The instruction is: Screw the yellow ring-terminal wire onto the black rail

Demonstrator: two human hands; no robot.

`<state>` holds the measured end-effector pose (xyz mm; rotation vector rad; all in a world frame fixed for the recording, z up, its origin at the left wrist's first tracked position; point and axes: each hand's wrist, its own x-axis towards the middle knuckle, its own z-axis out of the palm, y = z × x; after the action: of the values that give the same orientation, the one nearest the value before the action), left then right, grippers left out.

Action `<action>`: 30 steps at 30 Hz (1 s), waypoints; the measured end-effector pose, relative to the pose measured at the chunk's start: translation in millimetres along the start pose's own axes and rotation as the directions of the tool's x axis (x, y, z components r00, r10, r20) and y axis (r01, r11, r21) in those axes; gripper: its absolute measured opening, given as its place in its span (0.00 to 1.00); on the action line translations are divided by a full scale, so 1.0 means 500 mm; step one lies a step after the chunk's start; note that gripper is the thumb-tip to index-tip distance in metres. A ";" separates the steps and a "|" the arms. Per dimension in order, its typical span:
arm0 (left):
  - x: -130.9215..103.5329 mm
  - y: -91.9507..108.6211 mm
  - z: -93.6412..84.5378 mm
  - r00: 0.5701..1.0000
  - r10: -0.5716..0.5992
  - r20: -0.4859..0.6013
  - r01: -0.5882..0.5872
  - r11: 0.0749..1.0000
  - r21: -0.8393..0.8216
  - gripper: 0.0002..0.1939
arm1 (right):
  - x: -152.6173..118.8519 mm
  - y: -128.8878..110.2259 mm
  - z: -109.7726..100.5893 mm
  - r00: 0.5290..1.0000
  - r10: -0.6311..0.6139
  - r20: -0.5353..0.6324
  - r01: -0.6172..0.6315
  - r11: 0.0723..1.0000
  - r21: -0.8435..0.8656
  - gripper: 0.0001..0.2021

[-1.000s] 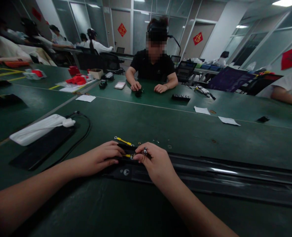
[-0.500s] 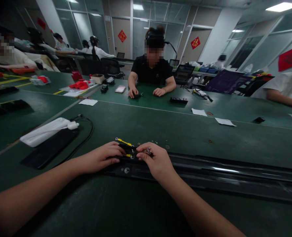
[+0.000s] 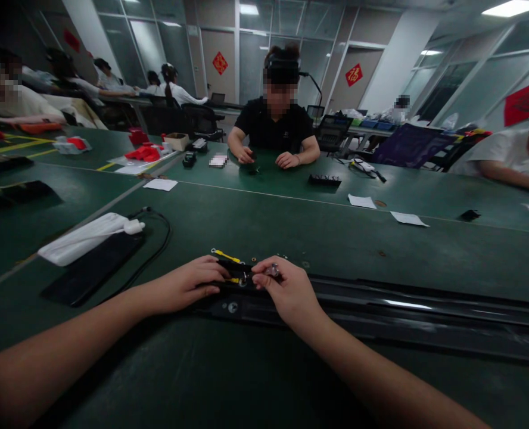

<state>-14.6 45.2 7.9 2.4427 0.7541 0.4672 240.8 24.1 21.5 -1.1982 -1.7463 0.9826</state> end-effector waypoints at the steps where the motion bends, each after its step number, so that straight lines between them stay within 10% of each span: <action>1: 0.000 -0.001 0.000 1.000 0.000 -0.001 0.000 1.000 -0.005 0.07 | 0.000 0.001 0.000 1.000 -0.006 0.001 0.006 1.000 -0.016 0.03; 30: 0.001 -0.002 0.002 0.999 -0.038 0.018 0.038 0.999 -0.008 0.07 | 0.001 0.005 -0.002 0.973 -0.211 0.097 0.223 0.965 -0.137 0.04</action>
<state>-14.3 45.7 6.6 2.4173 0.7884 0.4326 242.4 25.2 20.0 -1.0400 -1.9966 0.7939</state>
